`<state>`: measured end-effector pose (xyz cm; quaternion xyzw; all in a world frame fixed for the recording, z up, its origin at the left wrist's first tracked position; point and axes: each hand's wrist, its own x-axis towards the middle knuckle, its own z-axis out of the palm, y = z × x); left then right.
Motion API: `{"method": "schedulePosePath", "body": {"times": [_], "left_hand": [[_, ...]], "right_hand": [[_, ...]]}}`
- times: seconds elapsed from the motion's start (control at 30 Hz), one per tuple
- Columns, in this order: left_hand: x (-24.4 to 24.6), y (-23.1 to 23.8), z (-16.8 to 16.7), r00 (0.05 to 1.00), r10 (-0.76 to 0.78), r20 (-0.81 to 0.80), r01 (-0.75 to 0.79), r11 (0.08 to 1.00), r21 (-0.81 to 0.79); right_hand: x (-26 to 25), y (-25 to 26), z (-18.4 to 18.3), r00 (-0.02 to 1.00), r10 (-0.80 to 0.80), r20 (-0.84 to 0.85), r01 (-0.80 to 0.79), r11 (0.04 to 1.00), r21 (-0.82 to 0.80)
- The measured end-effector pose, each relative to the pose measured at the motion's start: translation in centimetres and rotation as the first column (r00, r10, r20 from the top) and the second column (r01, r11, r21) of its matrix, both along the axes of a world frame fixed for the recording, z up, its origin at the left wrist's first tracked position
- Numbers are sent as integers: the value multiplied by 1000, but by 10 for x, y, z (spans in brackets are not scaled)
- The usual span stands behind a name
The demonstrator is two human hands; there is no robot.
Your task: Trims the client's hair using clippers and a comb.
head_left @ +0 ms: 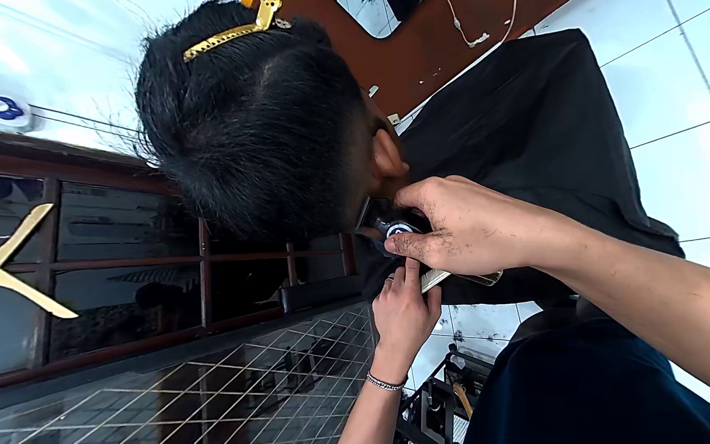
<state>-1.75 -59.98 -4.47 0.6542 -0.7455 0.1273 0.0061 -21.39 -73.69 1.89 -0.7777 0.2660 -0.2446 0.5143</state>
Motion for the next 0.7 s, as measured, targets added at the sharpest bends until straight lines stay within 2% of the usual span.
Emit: {"method": "schedulePosePath", "body": {"times": [0.07,0.2,0.37,0.5,0.7], "left_hand": [[-1,0,0,1000,7,4,-7,1000,1],[-2,0,1,1000,10,11,-10,1000,2],[-4,1,2,1000,24,3,-24,1000,13],[-5,1,3,999,38,16,-38,999,21],[-8,2,4,999,49,19,-49,999,22]], "right_hand": [[0,0,0,1000,7,20,-6,1000,-21],[-2,-5,0,996,66,-54,-68,998,-19],[-5,-8,3,997,66,40,-67,998,15],[-7,-12,3,995,93,17,-93,995,-26],[-11,-18,11,995,96,32,-97,995,16]]}}
